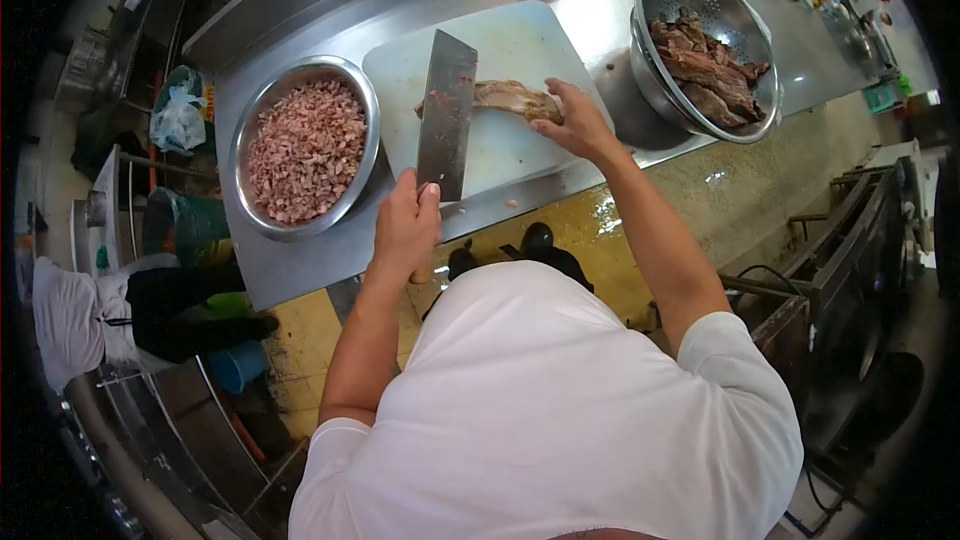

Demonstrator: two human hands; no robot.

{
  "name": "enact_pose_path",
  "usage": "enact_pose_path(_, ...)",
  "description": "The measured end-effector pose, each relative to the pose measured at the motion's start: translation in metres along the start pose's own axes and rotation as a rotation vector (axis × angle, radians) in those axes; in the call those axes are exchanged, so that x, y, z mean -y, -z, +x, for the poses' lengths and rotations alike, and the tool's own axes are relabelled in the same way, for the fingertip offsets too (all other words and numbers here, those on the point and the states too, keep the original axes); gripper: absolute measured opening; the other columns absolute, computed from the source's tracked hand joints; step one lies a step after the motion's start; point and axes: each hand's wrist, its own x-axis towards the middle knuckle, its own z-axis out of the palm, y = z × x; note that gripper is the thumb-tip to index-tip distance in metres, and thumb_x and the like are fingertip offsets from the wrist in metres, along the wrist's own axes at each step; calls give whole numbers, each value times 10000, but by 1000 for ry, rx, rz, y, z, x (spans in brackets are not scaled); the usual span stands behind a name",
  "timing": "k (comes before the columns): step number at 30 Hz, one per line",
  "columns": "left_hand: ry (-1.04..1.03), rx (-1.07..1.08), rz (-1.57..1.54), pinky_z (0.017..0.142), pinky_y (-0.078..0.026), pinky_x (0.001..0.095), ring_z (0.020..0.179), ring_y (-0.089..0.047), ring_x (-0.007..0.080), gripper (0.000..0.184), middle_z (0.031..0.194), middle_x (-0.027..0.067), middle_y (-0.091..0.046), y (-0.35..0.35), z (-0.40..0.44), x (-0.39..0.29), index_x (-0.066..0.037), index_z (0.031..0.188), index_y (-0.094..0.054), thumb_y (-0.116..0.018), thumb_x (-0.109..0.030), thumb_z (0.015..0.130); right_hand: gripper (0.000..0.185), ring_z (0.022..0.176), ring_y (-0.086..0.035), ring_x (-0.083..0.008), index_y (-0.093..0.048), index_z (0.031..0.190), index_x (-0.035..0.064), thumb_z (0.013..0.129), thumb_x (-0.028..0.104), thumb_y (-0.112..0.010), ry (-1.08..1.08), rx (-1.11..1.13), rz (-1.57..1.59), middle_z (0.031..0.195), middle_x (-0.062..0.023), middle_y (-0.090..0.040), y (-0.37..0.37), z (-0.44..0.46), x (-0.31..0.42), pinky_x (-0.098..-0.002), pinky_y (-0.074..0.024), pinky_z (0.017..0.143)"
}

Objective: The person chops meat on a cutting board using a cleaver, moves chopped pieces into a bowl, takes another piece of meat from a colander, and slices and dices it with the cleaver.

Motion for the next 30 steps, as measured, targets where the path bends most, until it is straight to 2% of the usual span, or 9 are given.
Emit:
enact_pose_path(1, -34, -37, 108, 467, -457, 318, 507, -585, 123, 183, 666, 66, -598, -1, 2, 0, -13, 976, -530, -561, -180, 1044, 587, 1204, -630, -333, -617, 1355, 2, 839, 168, -841, 186, -127, -174, 1308, -205, -658, -3, 2, 2, -429, -515, 1011)
enact_pose_path(2, -37, -40, 112, 467, -457, 318, 507, -585, 123, 183, 666, 66, -598, -1, 4, 3, -13, 976, -530, -561, -180, 1044, 587, 1204, -630, -333, -617, 1355, 2, 839, 168, -841, 189, -131, -171, 1308, -205, -658, -7, 4, 4, -429, -515, 1011)
enact_pose_path(5, -151, -89, 346, 540, -508, 429, 573, -673, 296, 186, 709, 174, -655, 1, 6, 2, -4, 990, -519, -555, -180, 1039, 581, 1236, -582, -383, -596, 1384, 19, 878, 227, -792, 232, -33, -278, 1354, -231, -608, -16, 13, 13, -478, -489, 1040)
enact_pose_path(7, -243, -53, 475, 671, -509, 565, 743, -686, 479, 195, 796, 268, -683, 1, 0, -15, -1, 1051, -501, -541, -192, 1041, 575, 1156, -606, -385, -605, 1355, -6, 899, 320, -733, 132, -74, -566, 1242, -214, -646, -21, 16, 22, -474, -505, 1003)
enact_pose_path(10, -104, 75, 574, 772, -482, 638, 866, -643, 559, 201, 839, 314, -679, -5, 5, -44, 1, 1098, -481, -503, -193, 1051, 537, 1132, -603, -386, -612, 1347, 4, 940, 348, -677, 90, -1, -526, 1222, -199, -642, -29, 32, 17, -489, -509, 990)
enact_pose_path(13, -121, 65, 727, 781, -491, 639, 852, -650, 558, 185, 835, 334, -669, -17, 28, -39, 12, 1113, -467, -477, -159, 1042, 484, 1076, -612, -396, -612, 1336, 17, 951, 304, -669, -22, 195, -383, 1193, -196, -648, -16, 50, 20, -493, -527, 961)
enact_pose_path(16, -110, 151, 802, 859, -520, 613, 918, -687, 539, 191, 916, 340, -695, -14, 44, -60, 35, 1116, -476, -487, -32, 938, 355, 1044, -625, -405, -670, 1231, 17, 958, 243, -650, 224, 23, -448, 1143, -205, -658, -15, 50, 24, -495, -543, 926)
enact_pose_path(26, -115, 188, 799, 931, -522, 581, 1047, -673, 527, 249, 1046, 369, -687, -45, 141, -62, 84, 1165, -500, -492, -18, 937, 225, 981, -653, -405, -773, 1042, 29, 938, 206, -682, 198, 89, -335, 1074, -184, -679, -12, 88, 4, -476, -561, 868)
enact_pose_path(30, -127, 169, 768, 928, -531, 563, 1068, -679, 496, 268, 1069, 366, -686, -44, 150, -46, 77, 1189, -504, -500, -33, 944, 301, 892, -689, -411, -734, 1077, -33, 923, 226, -735, -290, 169, 41, 987, -197, -703, 0, 77, 0, -484, -565, 798)
